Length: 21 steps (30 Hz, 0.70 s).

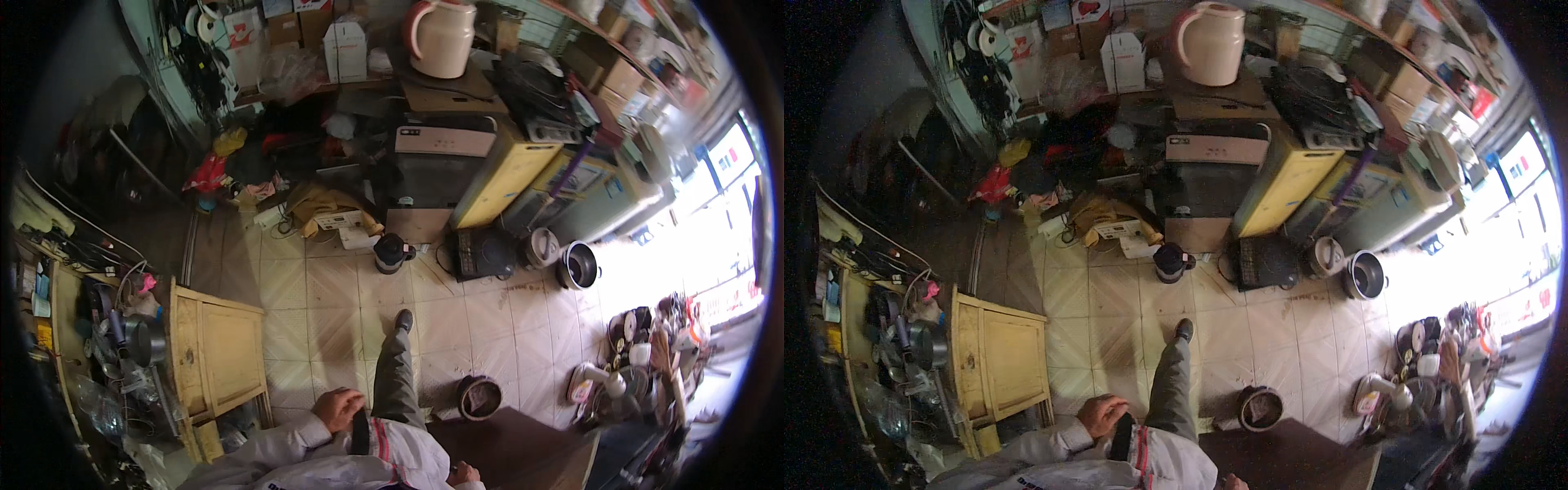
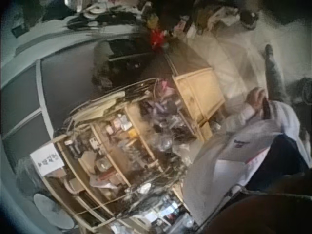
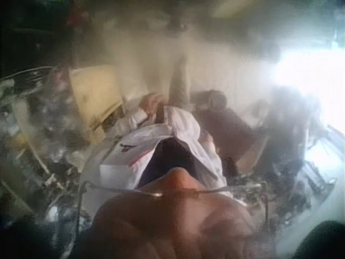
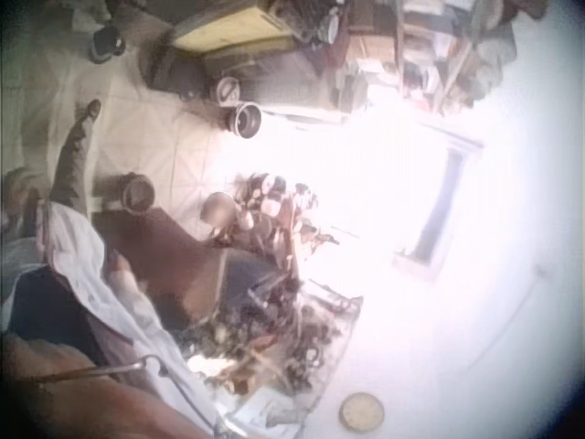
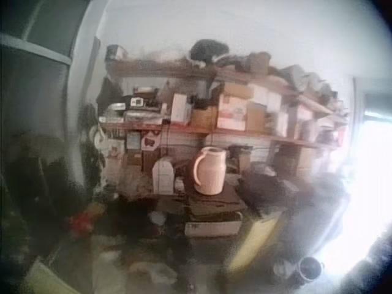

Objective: The person assembles a blender by attaching the jar to the base, then repeatedly presses buttons on the control panel to test its operation. The person removes the jar, places it on the floor, and later reattaches it to continue testing. The person also flips the base over to inspect the underside.

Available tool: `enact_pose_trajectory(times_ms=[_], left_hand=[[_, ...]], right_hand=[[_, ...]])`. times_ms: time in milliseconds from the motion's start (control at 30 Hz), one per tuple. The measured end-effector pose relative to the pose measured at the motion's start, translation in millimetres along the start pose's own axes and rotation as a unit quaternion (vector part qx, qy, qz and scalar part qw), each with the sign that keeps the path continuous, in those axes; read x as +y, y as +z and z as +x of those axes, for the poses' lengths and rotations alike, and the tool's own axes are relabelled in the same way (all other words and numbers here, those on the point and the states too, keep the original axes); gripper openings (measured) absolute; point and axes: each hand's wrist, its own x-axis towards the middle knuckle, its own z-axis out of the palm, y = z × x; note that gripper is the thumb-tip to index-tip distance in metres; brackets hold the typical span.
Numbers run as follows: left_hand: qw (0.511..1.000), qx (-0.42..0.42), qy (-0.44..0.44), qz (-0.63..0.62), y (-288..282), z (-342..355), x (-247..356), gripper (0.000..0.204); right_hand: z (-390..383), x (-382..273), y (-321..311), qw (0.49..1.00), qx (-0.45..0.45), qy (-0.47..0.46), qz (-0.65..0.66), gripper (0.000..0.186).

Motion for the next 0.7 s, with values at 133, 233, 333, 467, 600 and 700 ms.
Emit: enact_pose_trajectory(times_ms=[133, 233, 333, 467, 600, 700], left_hand=[[0.983, 0.108, -0.147, -0.003, 7.1, 62.2, -47.9, 0.037], [0.969, 0.081, -0.232, 0.013, 31.7, 101.4, -72.9, 0.035], [0.948, 0.076, -0.263, -0.163, 101.0, 133.3, -109.8, 0.036], [0.942, 0.105, -0.26, -0.184, 161.7, 192.5, -123.0, 0.027], [0.906, 0.053, -0.316, -0.276, 169.5, 221.5, -137.8, 0.057], [0.906, 0.034, -0.319, -0.275, 160.6, 234.3, -152.2, 0.049]], right_hand=[[144.1, -82.4, -57.2, 0.989, -0.006, -0.122, -0.086, 0.043], [244.2, -170.6, -93.5, 0.954, 0.019, -0.254, -0.159, 0.042], [354.2, -263.1, -105.0, 0.914, 0.053, -0.349, -0.198, 0.04], [464.4, -444.6, -106.1, 0.915, 0.009, -0.37, -0.164, 0.04], [559.8, -557.5, -57.5, 0.896, -0.015, -0.418, -0.148, 0.062], [603.7, -622.9, -27.4, 0.855, -0.008, -0.473, -0.215, 0.086]])
